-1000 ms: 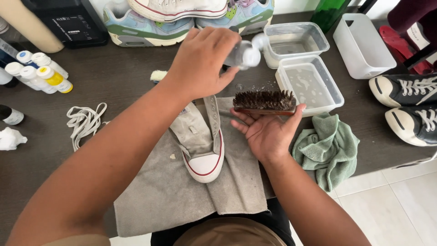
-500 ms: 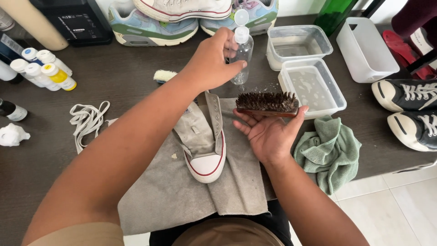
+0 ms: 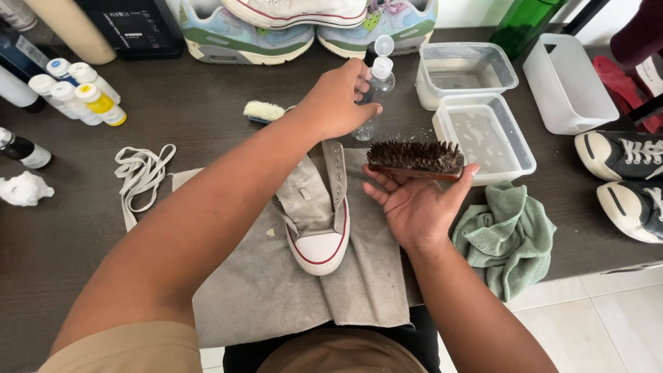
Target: The person wipes the upper part of a gray Converse sneaker with a green cloth, then uses a stiff-bristled brush to scrub the same area after applying liquid from a spray bottle. The shoe remains on a towel on the table throughout the process.
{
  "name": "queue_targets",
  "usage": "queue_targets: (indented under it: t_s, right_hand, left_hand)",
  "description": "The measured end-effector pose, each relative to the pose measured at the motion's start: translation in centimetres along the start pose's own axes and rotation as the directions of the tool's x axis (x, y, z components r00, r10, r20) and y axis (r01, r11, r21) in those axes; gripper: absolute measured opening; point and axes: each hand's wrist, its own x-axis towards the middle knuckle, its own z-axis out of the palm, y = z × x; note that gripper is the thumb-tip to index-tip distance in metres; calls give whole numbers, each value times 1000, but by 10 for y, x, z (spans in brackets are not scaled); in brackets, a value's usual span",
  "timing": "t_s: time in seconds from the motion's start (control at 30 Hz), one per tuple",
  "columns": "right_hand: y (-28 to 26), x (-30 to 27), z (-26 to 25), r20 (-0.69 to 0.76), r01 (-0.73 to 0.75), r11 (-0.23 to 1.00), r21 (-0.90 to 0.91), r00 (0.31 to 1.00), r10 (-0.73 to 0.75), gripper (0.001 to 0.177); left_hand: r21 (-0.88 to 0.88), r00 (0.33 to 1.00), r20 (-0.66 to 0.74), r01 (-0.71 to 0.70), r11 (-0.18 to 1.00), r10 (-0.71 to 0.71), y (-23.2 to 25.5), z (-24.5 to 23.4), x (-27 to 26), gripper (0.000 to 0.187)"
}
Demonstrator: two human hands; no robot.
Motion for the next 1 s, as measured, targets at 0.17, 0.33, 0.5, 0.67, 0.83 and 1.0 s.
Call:
queue_targets:
  t_s: [0.17, 0.33, 0.5, 0.67, 0.83, 1.0]
  right_hand:
    - [1, 0, 0, 20, 7, 1000, -22, 1000, -6, 119]
    - [1, -1, 0, 0, 7, 999, -35, 1000, -7, 117]
    - [1, -2, 1, 33, 20, 999, -39, 999, -19, 116]
    - [-1, -5, 4, 38, 30, 998, -59, 999, -28, 118]
    - [1, -5, 1, 48, 56, 998, -31, 997, -55, 119]
    - [4, -9, 6, 35, 116, 993, -29, 993, -115, 119]
  left_hand:
    - [-9, 1000, 5, -1, 1000, 1, -3, 1, 1, 53]
    - [20, 1000, 24, -2, 1000, 2, -6, -1, -2, 60]
    - [142, 999, 39, 1, 990, -7, 2, -13, -9, 76]
    - [234, 999, 37, -27, 972, 18, 27, -41, -44, 73]
    - [421, 994, -101, 14, 907, 32, 23, -74, -96, 66]
    - [500, 916, -143, 393, 772, -374, 23, -89, -159, 70]
